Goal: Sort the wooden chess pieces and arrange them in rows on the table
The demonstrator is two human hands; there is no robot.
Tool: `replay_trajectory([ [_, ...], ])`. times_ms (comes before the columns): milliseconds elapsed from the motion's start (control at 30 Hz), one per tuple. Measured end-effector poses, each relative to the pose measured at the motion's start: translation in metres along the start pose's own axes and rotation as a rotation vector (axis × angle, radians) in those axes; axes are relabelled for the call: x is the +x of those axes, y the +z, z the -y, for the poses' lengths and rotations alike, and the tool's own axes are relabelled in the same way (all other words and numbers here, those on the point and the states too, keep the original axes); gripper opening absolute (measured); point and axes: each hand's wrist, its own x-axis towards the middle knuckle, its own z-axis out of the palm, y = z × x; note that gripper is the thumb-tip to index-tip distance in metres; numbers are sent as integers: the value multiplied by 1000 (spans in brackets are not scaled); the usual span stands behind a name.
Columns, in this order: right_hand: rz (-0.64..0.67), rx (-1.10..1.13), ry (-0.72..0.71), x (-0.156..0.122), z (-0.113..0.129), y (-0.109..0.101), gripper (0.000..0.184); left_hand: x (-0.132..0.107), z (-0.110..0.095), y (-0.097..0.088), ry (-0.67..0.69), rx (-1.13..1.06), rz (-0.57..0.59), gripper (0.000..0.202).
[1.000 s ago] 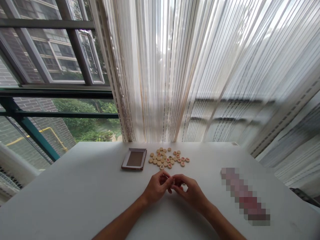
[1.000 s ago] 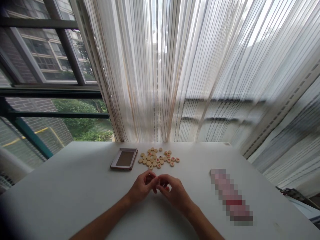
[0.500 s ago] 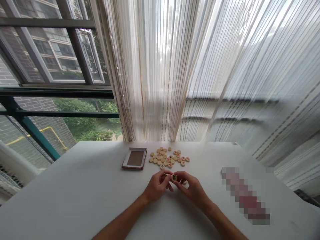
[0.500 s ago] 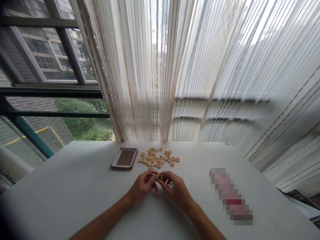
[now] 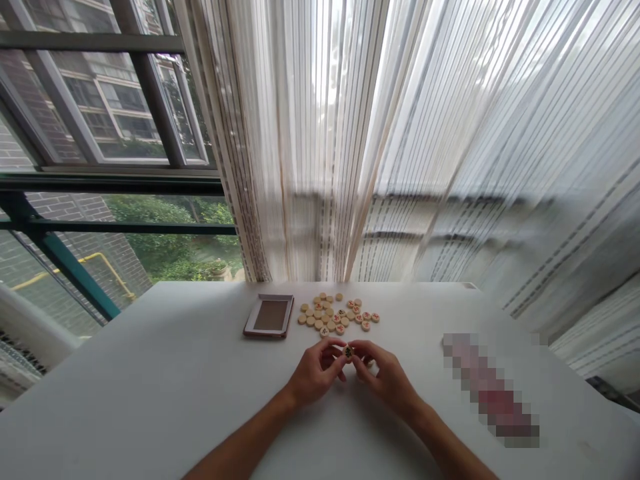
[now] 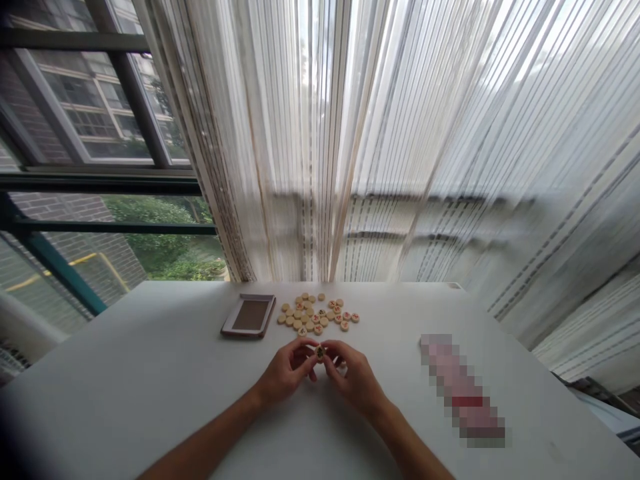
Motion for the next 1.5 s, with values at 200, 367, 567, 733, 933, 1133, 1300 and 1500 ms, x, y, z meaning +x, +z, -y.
replay_trajectory([
  [200,-13,0,12,0,-2,1,21,-3,-6,2,21,93,3,39],
  [367,-32,6,35,0,-6,2,20,-6,-10,3,41,206,31,33],
  [567,-29,10,86,-1,-7,1,20,-7,-12,3,69,272,60,28],
  [733,-24,-11,76,-1,-6,-1,25,-7,-11,3,68,271,52,25],
  [933,0,12,71,0,-5,-3,24,-5,-7,1,54,226,35,29],
  [1133,-80,9,62,3,-10,-14,23,-2,-2,1,20,162,-10,33],
  [1300,-75,-14,67,2,-8,-17,20,-1,1,1,15,118,-18,34],
  [1500,51,-76,-66,0,1,-12,19,-1,0,0,7,5,12,37],
])
